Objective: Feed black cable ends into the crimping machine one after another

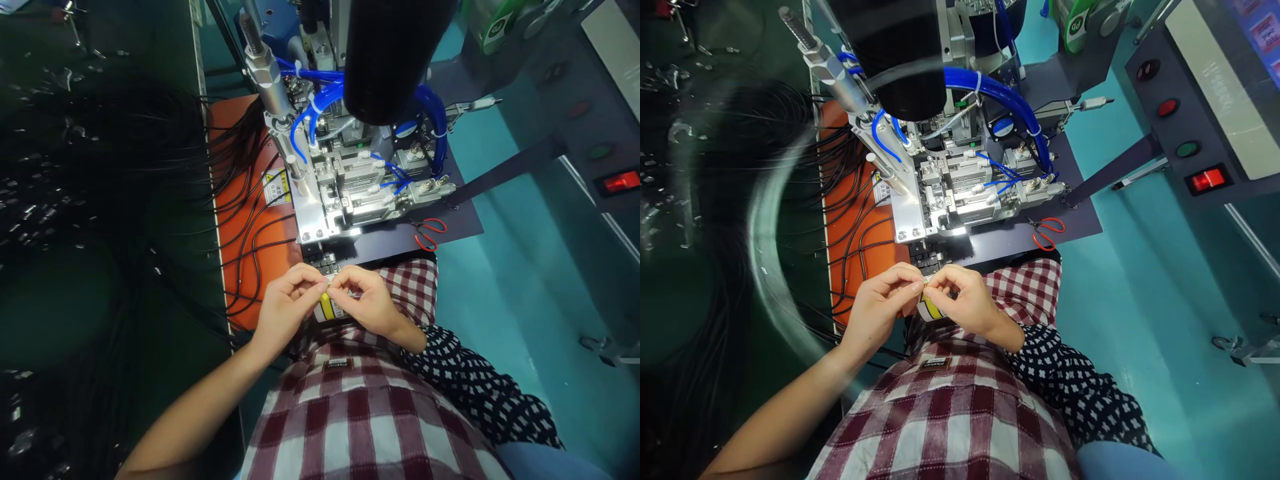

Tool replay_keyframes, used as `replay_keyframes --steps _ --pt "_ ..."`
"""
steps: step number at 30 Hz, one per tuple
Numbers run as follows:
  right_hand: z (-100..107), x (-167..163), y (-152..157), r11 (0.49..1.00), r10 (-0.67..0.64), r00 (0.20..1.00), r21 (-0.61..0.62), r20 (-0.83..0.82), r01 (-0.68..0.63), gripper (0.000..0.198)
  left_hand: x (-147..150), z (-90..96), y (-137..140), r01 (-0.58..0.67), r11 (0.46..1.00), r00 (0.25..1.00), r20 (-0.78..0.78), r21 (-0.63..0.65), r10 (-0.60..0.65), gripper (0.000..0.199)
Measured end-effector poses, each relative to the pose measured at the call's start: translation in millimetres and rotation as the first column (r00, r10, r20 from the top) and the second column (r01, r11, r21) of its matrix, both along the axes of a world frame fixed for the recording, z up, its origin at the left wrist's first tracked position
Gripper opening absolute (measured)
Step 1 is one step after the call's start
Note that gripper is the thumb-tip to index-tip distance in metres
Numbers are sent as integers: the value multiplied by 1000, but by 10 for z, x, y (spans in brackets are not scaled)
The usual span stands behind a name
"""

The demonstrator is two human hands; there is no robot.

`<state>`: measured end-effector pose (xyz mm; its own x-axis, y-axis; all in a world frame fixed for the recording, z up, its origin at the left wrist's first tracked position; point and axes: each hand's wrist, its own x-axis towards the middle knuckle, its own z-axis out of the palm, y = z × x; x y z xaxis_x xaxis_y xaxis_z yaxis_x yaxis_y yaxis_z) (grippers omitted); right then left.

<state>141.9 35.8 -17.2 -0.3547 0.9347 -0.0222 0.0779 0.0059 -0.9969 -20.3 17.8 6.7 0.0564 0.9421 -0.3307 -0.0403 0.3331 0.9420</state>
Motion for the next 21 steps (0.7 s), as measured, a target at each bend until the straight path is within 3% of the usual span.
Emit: replay_keyframes --steps 5,11,18,21 --pt "-3 -61 -29 999 -7 1000 -49 21 8 14 -19 -41 -16 -77 991 984 151 -112 94 12" --pt "12 -57 1 999 -1 1000 -47 23 2 13 -56 -13 1 -57 968 977 185 -244 104 16" --pt "4 -37 5 998 8 1000 -66 8 -8 12 -93 -51 -12 -41 971 988 134 -236 75 19" --pt "31 -39 -7 999 2 999 -50 36 0 13 -80 -36 -24 -46 988 997 47 -149 53 17"
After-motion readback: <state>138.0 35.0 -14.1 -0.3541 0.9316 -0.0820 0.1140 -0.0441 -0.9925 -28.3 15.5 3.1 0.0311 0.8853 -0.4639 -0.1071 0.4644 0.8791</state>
